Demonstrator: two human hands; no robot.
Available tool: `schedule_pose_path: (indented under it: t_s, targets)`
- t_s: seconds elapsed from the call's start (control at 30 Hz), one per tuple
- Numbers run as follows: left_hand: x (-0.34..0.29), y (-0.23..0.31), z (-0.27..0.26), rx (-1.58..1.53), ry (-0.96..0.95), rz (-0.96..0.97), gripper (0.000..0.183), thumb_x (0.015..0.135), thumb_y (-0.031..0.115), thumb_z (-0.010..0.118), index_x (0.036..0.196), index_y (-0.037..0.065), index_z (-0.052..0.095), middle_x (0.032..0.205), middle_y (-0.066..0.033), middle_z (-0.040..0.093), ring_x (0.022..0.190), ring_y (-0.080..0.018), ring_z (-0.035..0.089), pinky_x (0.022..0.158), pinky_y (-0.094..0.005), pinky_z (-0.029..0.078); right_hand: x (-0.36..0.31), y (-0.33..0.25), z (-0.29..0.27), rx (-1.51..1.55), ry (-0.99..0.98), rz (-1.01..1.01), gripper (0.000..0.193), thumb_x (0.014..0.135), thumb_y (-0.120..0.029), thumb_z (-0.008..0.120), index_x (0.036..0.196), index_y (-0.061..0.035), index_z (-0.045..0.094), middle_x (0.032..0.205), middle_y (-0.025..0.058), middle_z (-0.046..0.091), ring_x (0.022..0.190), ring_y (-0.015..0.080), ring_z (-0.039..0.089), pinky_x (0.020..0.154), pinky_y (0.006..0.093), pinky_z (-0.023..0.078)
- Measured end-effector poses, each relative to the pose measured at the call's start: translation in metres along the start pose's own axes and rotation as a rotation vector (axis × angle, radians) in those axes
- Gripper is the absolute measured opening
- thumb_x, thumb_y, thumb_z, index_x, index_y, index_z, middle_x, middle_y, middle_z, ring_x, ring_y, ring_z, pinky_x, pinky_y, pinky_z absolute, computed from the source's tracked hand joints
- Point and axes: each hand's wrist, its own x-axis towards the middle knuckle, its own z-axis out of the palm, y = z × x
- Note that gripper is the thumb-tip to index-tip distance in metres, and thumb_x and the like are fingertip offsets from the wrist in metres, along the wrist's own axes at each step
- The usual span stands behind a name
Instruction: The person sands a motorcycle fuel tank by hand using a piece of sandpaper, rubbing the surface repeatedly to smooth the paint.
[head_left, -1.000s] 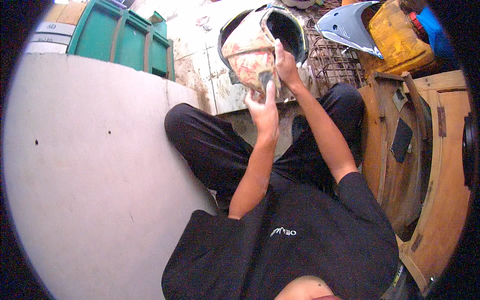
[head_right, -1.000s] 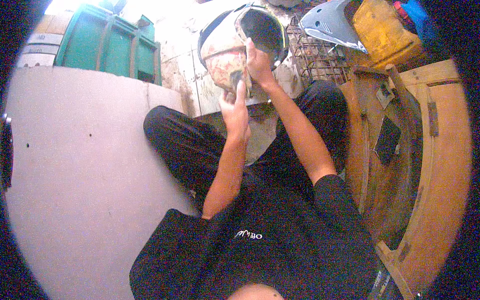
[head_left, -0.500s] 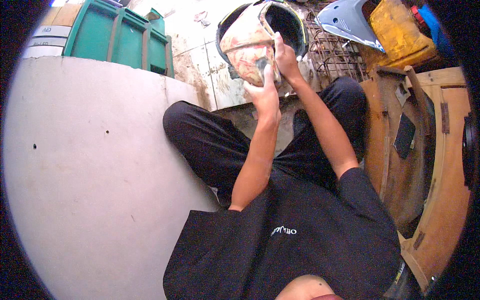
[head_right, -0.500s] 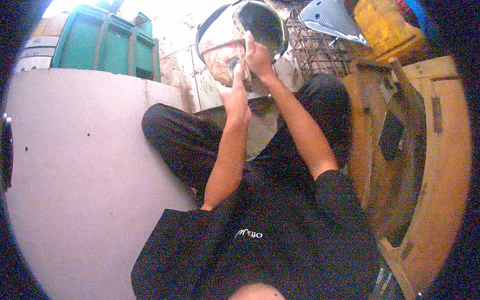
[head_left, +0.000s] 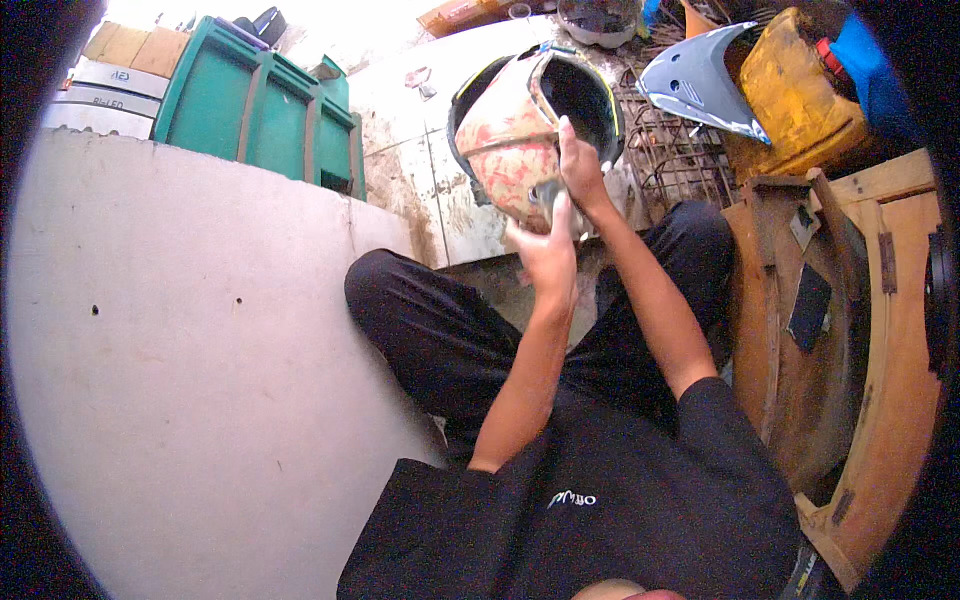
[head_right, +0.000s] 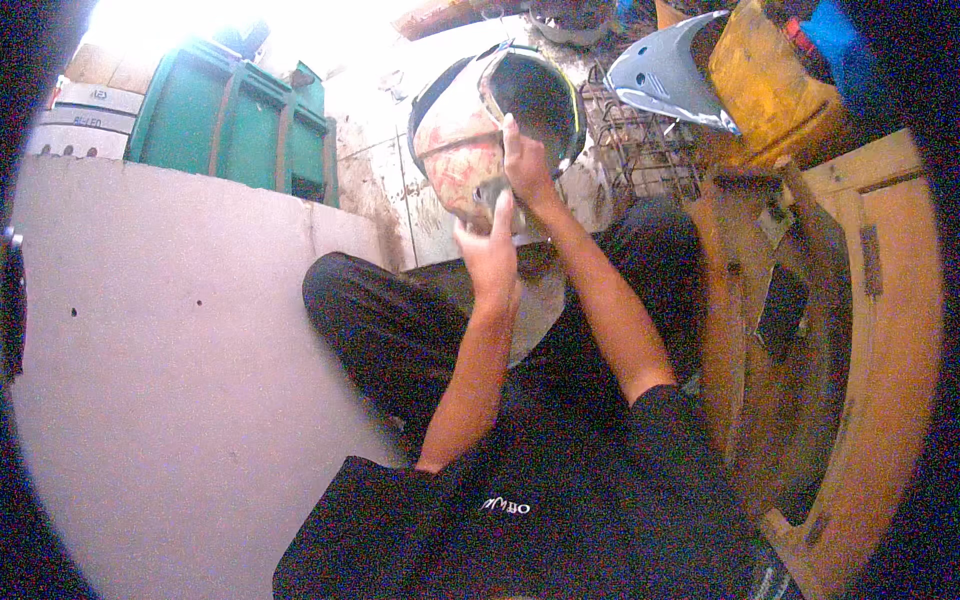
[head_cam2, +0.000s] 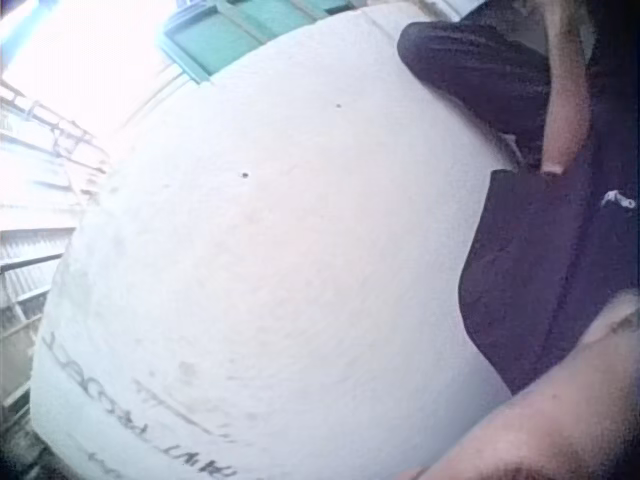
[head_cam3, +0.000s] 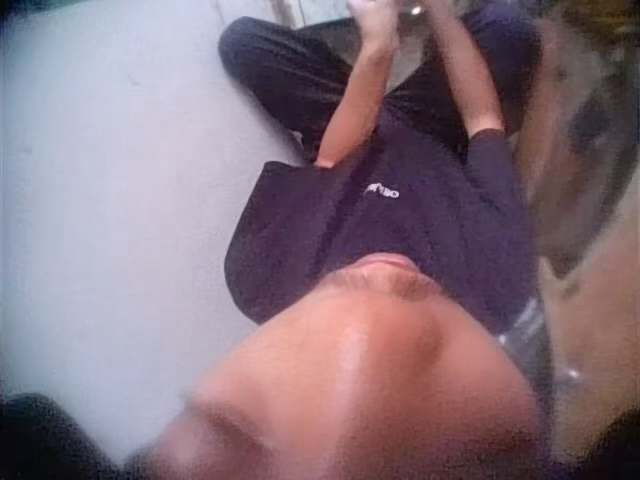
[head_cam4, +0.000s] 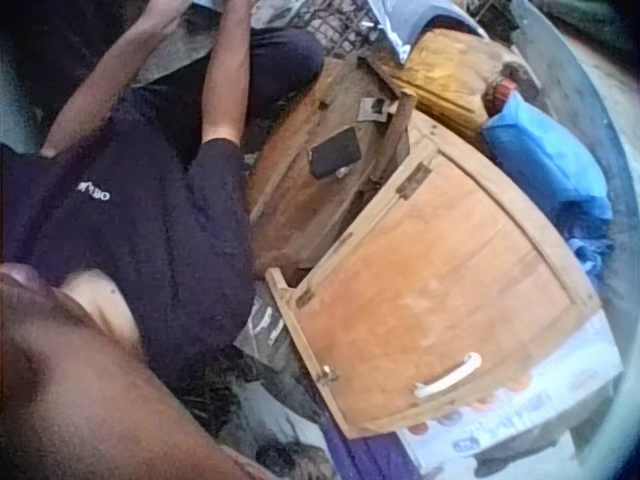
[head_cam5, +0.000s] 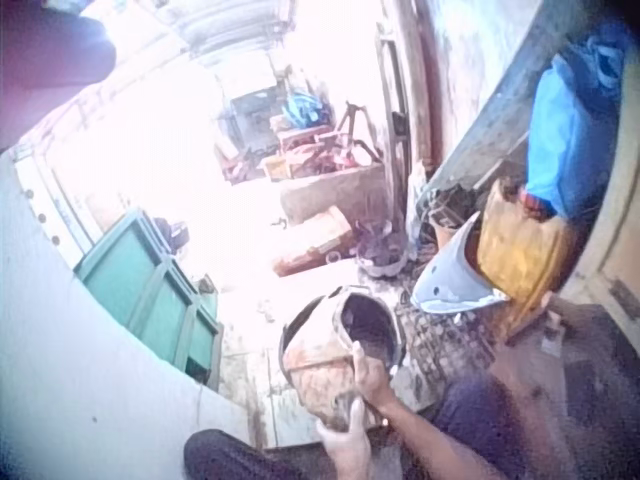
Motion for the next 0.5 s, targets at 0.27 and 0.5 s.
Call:
schedule_pose_path:
  t_s: [0.27,0.5]
  targets:
    - [-0.012,-0.016,0.005,0.014,0.1,-0.087,0.079,0.08,0.026,0.077,0.132,-0.009,0.029,0.129,-0.0198,0.047,0.116,-0.0234,0.051,0.098,-0.0348,0.042,0.003,0.011,0.0,0.018,0.051,-0.03,0.054,0.103,-0.036,0.036,0.078,0.0044,0.06,0.074,0.0298,0.057,0.072,0.0471,0.058,0.06,0.0494,0.042]
    - [0.024,-0.019,0.011,0.006,0.177,0.046,0.072,0.085,0.022,0.073,0.134,-0.008,0.031,0.13,-0.0175,0.049,0.114,-0.0233,0.052,0.096,-0.0341,0.043,0.01,0.023,-0.001,-0.116,-0.033,0.107,0.061,0.102,-0.044,0.036,0.08,0.008,0.06,0.06,0.0154,0.052,0.059,0.0175,0.048,0.059,0.0382,0.042]
